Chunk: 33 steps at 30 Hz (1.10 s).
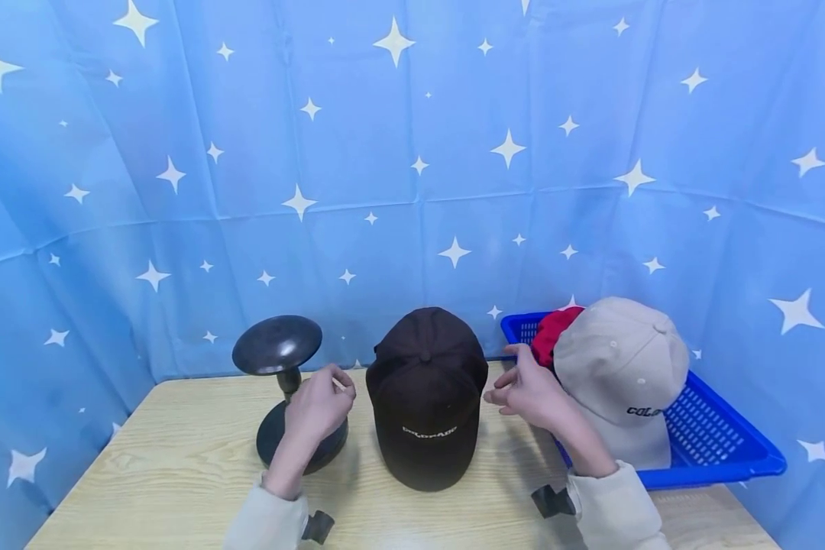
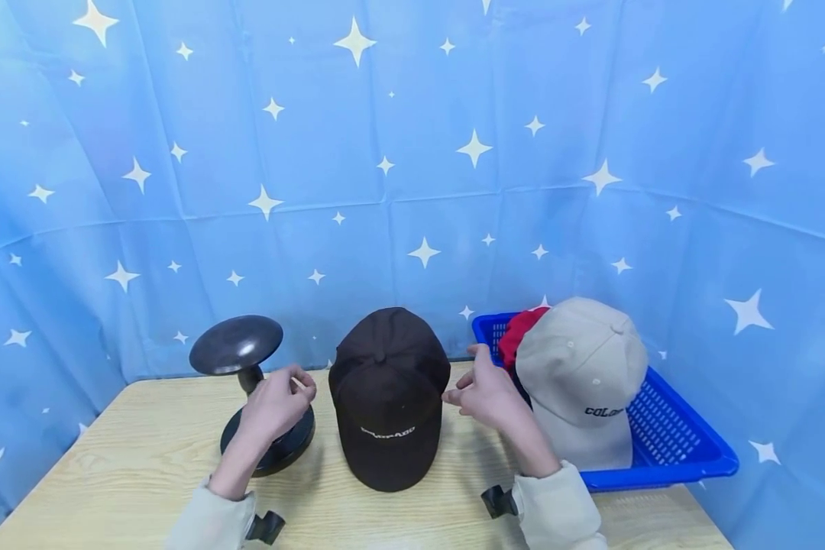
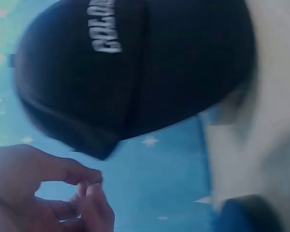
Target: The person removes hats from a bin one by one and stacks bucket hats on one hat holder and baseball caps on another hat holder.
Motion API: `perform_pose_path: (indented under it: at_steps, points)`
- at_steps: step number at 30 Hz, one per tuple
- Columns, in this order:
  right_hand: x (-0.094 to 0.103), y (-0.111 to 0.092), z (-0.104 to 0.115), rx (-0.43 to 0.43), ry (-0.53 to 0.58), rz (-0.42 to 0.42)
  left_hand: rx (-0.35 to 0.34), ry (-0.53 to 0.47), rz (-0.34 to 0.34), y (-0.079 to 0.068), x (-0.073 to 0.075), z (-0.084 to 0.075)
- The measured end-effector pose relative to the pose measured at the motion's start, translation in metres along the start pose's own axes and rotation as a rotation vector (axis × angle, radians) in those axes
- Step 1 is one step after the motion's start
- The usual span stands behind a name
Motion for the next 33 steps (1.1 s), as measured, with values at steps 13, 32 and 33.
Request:
perform_pose_path:
  at_steps: [13,32,33]
  points:
    - [0.045,-0.016,0.019,0.168,0.000,-0.124,-0.187,-0.454,-0.021,-0.039,0.021,-0.067]
    - [0.138,-0.032,0.005,0.335,-0.044,-0.432,-0.201,-0.821,0.525,-0.078,-0.072,-0.134]
    - [0.145,-0.032,0.006,0.323,-0.060,-0.432,-0.200,-0.820,0.537,-0.080,-0.077,-0.136]
Point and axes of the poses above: each hand's wrist, its own y-axis towards the middle knuckle, its own x-axis out of the back of the hand, z = x × y, the point moved 6 cm from there along y, towards the middle knuckle, and after that the axes turned 2 degrees about -z, right-handed, at the moved point
